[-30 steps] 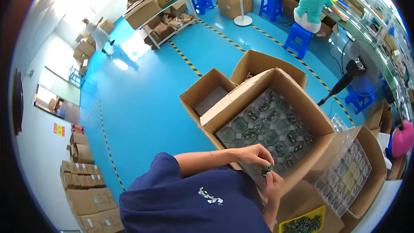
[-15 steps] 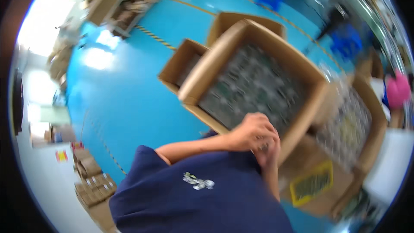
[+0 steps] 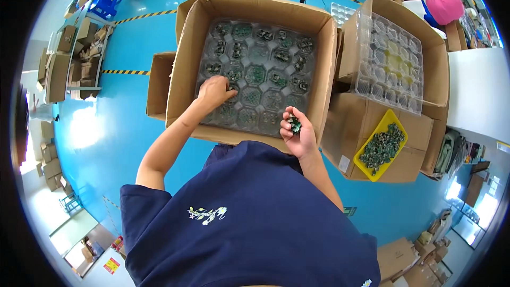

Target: Sorting and inspecting small printed circuit boards from a shipping tray into a secondary container.

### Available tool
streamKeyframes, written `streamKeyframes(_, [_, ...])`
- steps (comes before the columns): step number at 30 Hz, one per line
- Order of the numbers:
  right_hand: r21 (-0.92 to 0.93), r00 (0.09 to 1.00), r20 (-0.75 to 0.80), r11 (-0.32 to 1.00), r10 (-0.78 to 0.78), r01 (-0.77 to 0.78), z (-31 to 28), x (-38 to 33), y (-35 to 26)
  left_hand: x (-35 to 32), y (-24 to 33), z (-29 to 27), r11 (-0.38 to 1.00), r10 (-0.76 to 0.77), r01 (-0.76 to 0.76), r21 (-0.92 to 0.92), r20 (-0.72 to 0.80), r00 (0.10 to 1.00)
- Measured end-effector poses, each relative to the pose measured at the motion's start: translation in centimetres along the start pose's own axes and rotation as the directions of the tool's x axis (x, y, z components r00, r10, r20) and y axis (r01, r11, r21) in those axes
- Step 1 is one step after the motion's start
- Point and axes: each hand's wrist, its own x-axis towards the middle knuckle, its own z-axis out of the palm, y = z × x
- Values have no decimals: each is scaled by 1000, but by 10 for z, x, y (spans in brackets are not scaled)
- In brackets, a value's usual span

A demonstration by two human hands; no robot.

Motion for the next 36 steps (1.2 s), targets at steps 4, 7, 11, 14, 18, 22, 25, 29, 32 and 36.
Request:
streamKeyframes(4, [77, 999, -48, 997, -4, 8, -4, 3, 0, -1, 6, 4, 995, -46, 37, 96, 94, 995])
streamKeyframes(7, [96, 997, -69, 995, 44, -37, -3, 6, -3, 7, -8, 15, 999, 2, 1, -51, 49, 999])
streamKeyframes(11, [12, 995, -99, 999, 31, -30, 0, 8, -1, -7, -13, 14, 992, 65, -67, -103, -29, 997])
streamKeyframes(14, [-19, 991, -118, 998, 65, -68, 0, 15, 1, -4, -5, 27, 997, 17, -17, 81, 9, 1000])
streamKeyframes(18, [-46, 986, -100, 989, 136, -141, 10, 18, 1, -3, -14, 33, 997, -43, 41, -62, -39, 998])
streamKeyframes(22, [-313, 989, -121, 942, 83, -117, 16, 17, 5, -8, -15, 12, 692, -75, 116, -712, 88, 993])
streamKeyframes(25, [-401, 989, -81, 904, 126, -148, 16, 19, 7, -25, 10, -1, 49, 19, 233, -971, 234, 972])
streamKeyframes(29, [-581, 999, -33, 813, 17, -33, 25, 25, 21, -43, 52, -9, -145, 34, 176, -974, 172, 984])
streamKeyframes(32, [-655, 999, 33, 754, -40, 52, 32, 25, 28, -52, 66, -4, -191, 38, 139, -972, 134, 990])
streamKeyframes(36, [-816, 971, 194, 527, -138, 238, 30, 26, 29, -58, 74, -11, -363, -15, 202, -910, 223, 975])
